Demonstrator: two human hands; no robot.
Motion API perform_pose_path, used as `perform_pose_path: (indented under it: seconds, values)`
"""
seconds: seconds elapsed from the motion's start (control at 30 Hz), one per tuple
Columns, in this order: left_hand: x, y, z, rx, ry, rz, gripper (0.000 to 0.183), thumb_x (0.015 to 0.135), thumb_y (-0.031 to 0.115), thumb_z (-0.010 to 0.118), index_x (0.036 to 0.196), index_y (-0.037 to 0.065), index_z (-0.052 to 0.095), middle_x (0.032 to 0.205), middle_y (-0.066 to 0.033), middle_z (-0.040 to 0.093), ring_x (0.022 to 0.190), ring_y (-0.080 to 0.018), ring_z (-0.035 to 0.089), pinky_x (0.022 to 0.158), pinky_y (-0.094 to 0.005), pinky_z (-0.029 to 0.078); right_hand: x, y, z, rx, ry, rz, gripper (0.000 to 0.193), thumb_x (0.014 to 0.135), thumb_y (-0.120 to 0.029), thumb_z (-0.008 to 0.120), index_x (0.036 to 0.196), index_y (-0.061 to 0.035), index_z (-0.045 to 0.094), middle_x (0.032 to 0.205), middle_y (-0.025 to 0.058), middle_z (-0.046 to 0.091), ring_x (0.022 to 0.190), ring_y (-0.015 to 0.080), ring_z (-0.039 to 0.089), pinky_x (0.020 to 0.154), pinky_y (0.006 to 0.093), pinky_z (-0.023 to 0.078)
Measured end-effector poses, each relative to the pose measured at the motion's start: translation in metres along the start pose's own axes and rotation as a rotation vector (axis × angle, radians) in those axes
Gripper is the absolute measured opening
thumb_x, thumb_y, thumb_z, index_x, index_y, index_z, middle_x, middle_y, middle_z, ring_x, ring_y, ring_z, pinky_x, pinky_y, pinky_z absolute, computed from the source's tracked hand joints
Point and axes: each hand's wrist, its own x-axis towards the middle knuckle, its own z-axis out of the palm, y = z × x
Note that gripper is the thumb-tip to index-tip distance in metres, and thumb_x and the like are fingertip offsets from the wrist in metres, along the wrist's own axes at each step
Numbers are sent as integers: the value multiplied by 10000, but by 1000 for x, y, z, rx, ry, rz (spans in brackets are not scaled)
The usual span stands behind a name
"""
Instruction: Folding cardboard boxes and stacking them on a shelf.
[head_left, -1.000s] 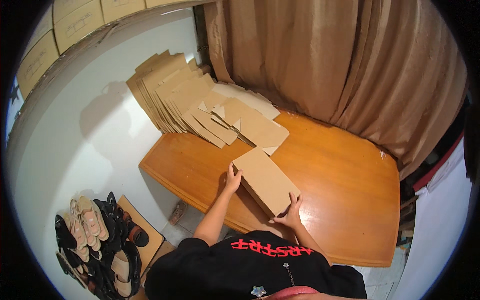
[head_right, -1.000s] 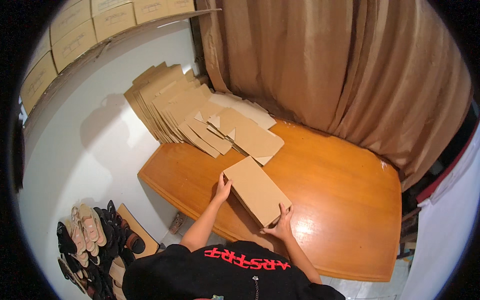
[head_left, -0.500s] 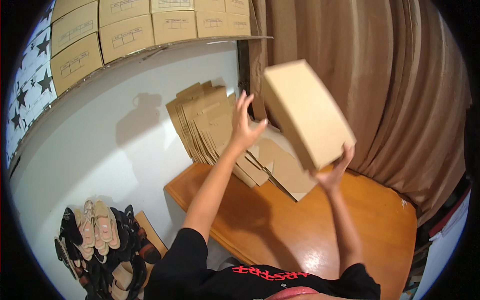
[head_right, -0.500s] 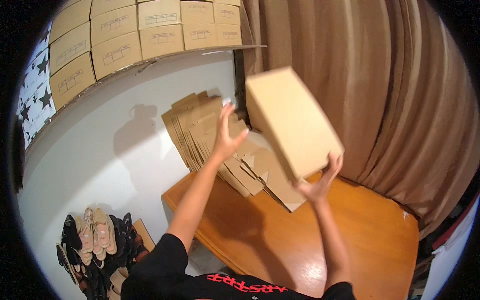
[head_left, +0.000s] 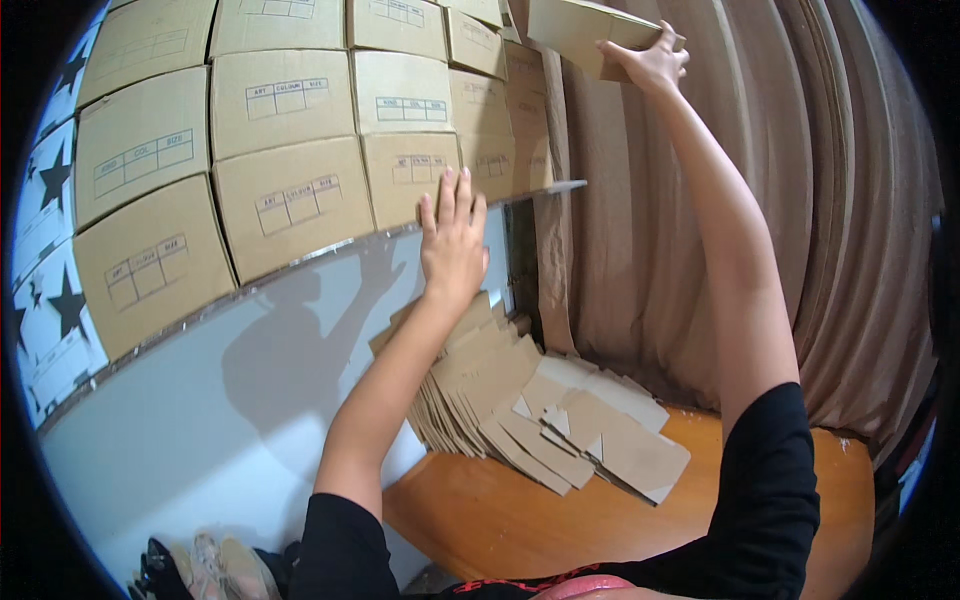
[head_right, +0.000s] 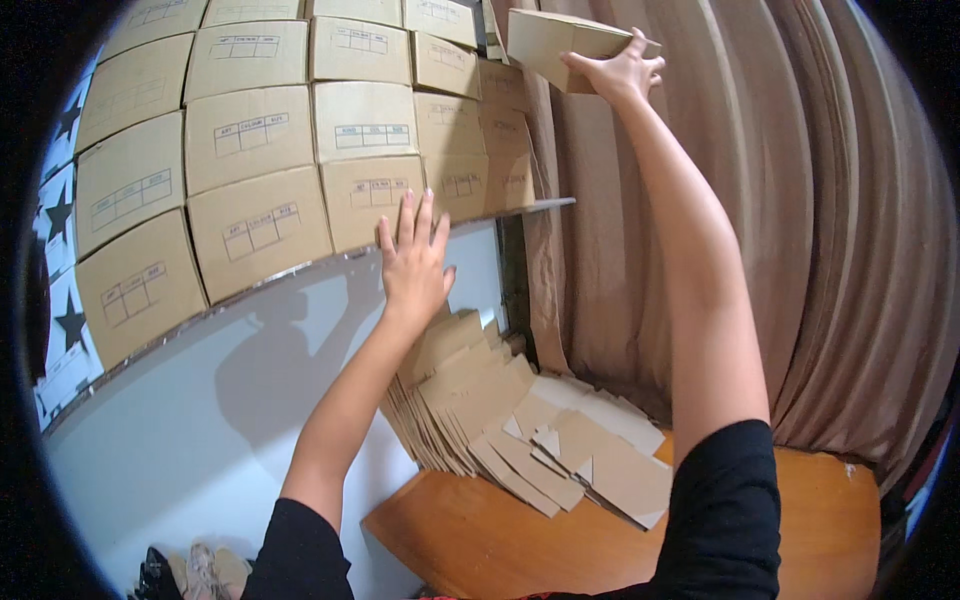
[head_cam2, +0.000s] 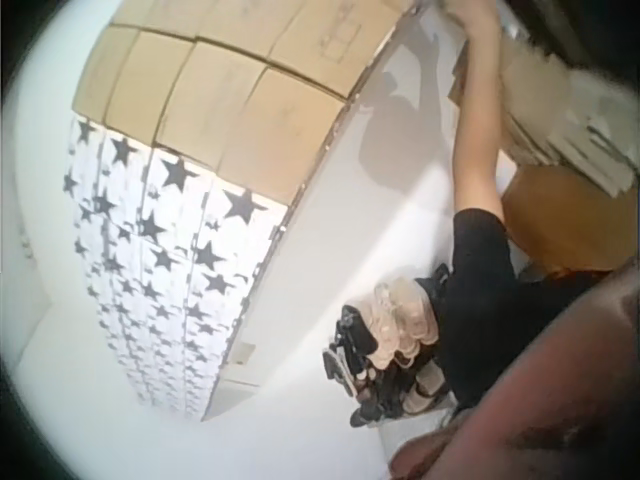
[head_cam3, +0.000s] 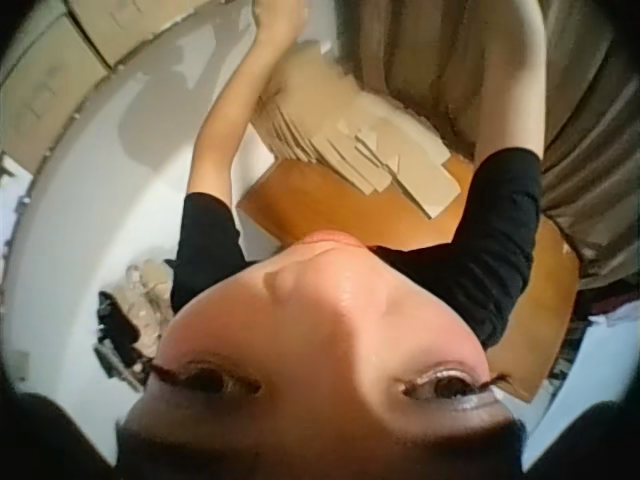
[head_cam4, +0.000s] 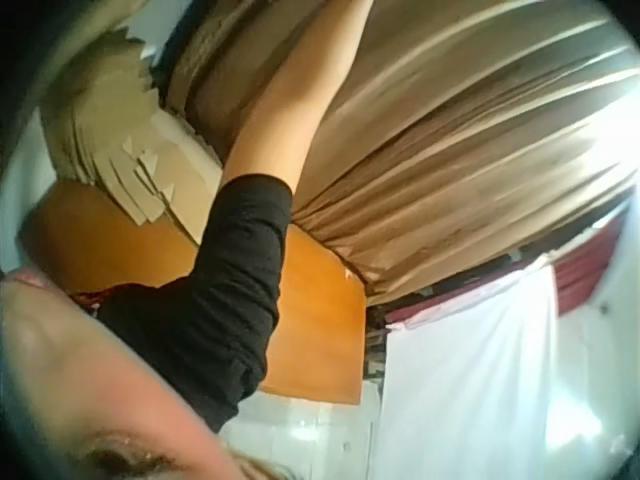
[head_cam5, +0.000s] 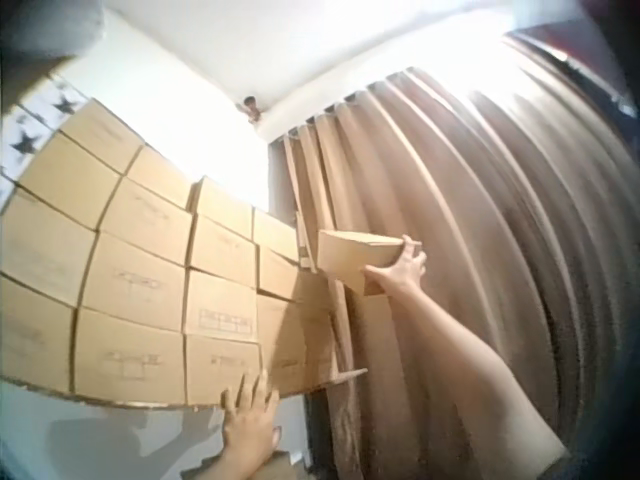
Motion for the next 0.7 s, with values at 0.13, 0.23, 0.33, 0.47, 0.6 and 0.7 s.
perform_pose_path:
  seconds: [0.13,0.23,0.33,0.47,0.6,0.7]
  values:
    - [-3,-7,15,22,65,78,663,672,446,674,1266,232,472,1463,-55,193,1367,-231,100,1062,-503,3,23,-27,44,71,-52,27,1205,446,-561,782,1404,-145,181,1324,284,227,1231,452,276,950,517,378]
    - [-3,-11,31,73,188,75,626,672,416,677,1234,212,491,1444,-31,257,1356,-197,159,1061,-475,10,25,-50,71,52,-128,149,1241,451,-594,764,1418,-131,139,1347,284,210,1243,429,275,977,504,352]
    - [-1,-12,35,70,252,86,586,674,396,673,1196,184,509,1421,-15,313,1337,-181,223,1048,-450,58,29,-55,83,-11,-154,171,1175,526,-636,708,1418,-115,148,1371,278,210,1259,403,269,995,493,322]
    - [0,-14,38,104,304,130,575,687,391,657,1201,181,506,1399,-4,353,1316,-174,269,1006,-410,135,31,-58,100,-119,76,86,1035,612,-549,700,1391,-63,222,1324,230,369,1081,355,512,938,435,411]
    - [-1,-16,44,161,350,117,543,712,402,622,1196,184,509,1384,9,371,1300,-161,300,995,-400,151,36,-72,97,127,-110,162,1174,517,-485,762,1406,-59,124,1359,258,273,1100,343,506,860,423,477]
    - [0,-15,44,180,387,112,518,725,400,603,1188,186,513,1371,13,388,1289,-154,317,985,-395,165,39,-79,90,199,-158,191,1173,523,-463,764,1402,-45,110,1337,291,284,922,334,601,714,405,537]
